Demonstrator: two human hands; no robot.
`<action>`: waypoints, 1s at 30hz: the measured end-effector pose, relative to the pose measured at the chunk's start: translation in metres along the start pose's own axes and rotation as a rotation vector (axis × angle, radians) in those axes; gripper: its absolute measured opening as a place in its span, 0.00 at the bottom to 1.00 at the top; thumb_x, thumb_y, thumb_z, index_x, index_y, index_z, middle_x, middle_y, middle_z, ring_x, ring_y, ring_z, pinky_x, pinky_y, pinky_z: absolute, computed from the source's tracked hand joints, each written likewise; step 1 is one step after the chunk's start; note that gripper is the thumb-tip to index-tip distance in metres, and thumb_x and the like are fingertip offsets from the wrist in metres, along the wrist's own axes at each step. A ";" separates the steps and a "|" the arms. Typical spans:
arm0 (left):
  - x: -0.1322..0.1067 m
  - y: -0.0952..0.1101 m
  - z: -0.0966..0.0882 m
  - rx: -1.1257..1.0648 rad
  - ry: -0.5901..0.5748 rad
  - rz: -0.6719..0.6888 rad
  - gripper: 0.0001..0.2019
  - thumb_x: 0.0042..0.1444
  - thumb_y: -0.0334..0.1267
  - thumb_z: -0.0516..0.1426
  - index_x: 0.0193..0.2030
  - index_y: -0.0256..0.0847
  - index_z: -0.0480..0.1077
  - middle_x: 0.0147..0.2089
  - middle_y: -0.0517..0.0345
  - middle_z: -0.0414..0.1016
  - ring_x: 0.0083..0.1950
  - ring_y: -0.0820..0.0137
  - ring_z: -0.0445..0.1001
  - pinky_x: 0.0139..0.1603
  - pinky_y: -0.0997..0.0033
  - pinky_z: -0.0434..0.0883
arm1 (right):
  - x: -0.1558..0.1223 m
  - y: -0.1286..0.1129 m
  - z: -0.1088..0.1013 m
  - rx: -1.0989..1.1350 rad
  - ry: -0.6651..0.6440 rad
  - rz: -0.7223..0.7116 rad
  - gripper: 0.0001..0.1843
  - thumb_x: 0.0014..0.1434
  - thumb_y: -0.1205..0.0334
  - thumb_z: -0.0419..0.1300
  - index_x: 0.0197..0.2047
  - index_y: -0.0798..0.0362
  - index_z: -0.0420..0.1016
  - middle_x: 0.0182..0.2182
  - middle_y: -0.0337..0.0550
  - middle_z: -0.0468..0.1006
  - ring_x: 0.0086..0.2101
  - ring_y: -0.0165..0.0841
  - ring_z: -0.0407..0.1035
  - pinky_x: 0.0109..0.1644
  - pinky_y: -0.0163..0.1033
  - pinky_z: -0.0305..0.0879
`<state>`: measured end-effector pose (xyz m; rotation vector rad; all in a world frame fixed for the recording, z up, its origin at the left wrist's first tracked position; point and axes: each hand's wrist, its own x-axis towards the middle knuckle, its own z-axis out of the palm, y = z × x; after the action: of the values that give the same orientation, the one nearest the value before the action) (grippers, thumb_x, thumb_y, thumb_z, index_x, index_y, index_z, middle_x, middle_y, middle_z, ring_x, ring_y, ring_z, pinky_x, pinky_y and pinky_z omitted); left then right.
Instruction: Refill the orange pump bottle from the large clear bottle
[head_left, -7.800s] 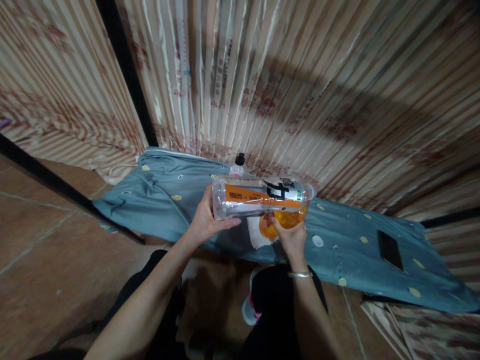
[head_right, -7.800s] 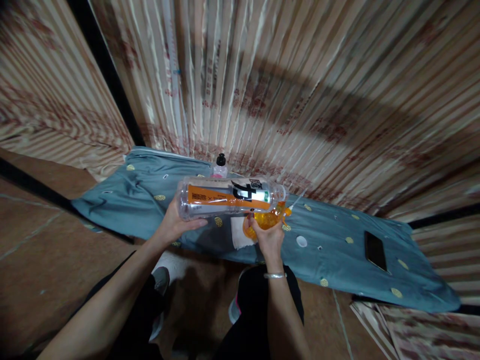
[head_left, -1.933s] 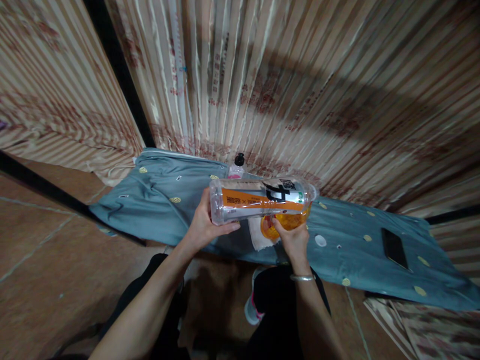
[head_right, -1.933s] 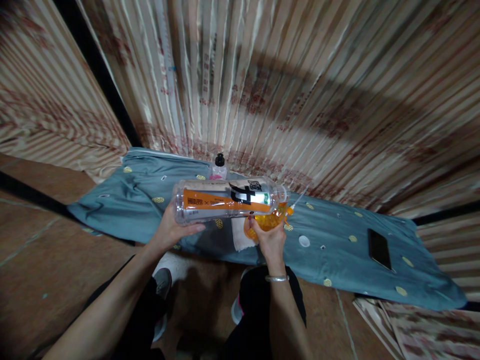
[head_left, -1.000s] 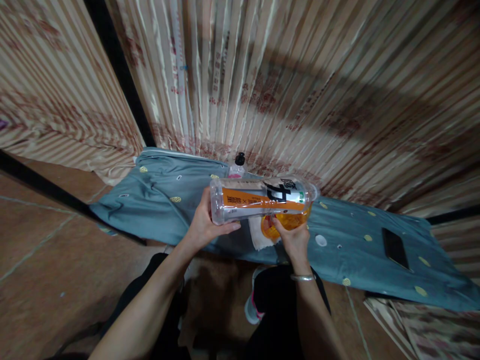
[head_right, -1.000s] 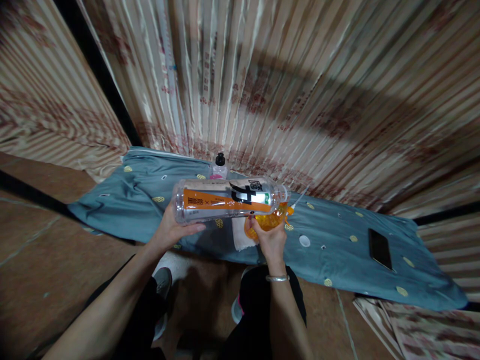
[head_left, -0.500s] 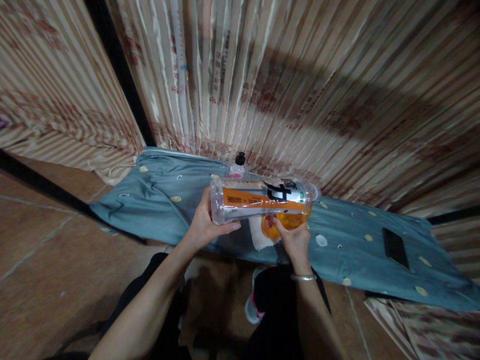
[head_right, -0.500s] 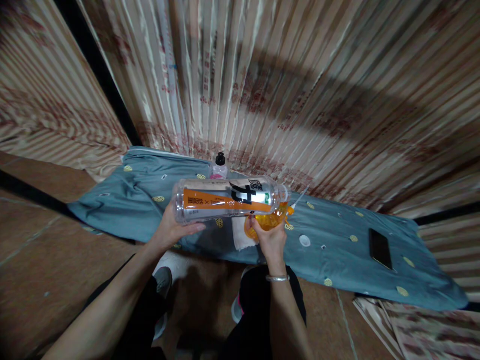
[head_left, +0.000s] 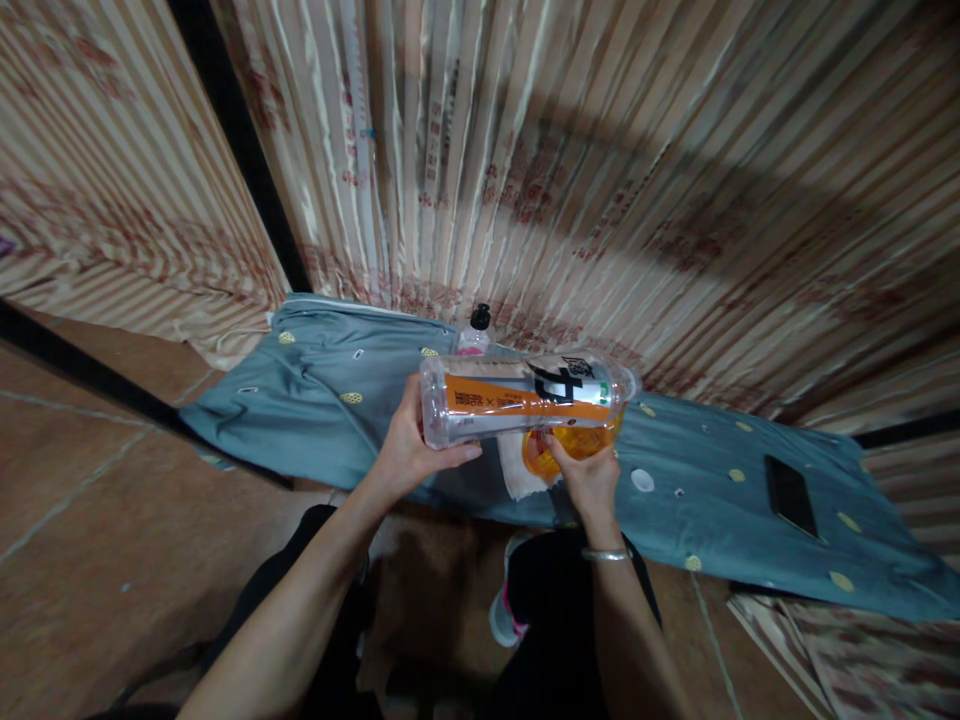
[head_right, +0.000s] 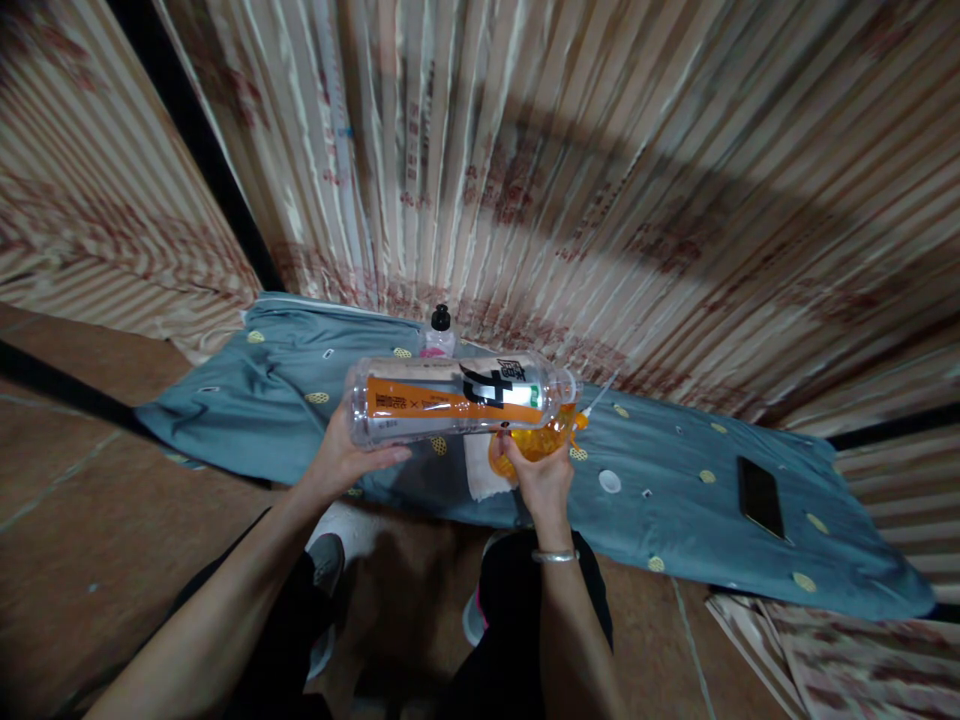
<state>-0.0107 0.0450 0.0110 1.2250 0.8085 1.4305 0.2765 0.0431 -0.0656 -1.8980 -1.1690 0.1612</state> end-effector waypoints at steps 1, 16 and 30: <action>0.000 0.000 0.000 -0.001 -0.002 0.002 0.40 0.34 0.43 0.82 0.53 0.43 0.70 0.55 0.50 0.80 0.60 0.47 0.82 0.69 0.42 0.76 | 0.000 0.000 0.000 -0.006 0.006 -0.001 0.49 0.45 0.26 0.72 0.57 0.57 0.78 0.47 0.63 0.89 0.49 0.57 0.84 0.54 0.56 0.80; 0.000 -0.001 -0.001 0.022 0.013 0.002 0.44 0.33 0.45 0.83 0.57 0.42 0.71 0.57 0.47 0.80 0.62 0.44 0.82 0.70 0.39 0.76 | -0.001 -0.007 -0.001 -0.002 0.007 0.043 0.54 0.42 0.22 0.69 0.58 0.59 0.78 0.48 0.67 0.88 0.50 0.61 0.84 0.54 0.59 0.79; -0.001 0.000 -0.002 0.022 0.011 -0.011 0.47 0.33 0.45 0.83 0.60 0.42 0.70 0.58 0.46 0.81 0.63 0.43 0.82 0.71 0.38 0.76 | -0.001 -0.009 -0.002 0.022 0.003 0.034 0.56 0.42 0.19 0.67 0.57 0.59 0.78 0.48 0.68 0.88 0.49 0.62 0.84 0.55 0.61 0.79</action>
<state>-0.0129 0.0446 0.0107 1.2282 0.8391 1.4242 0.2714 0.0423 -0.0581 -1.8986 -1.1289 0.1887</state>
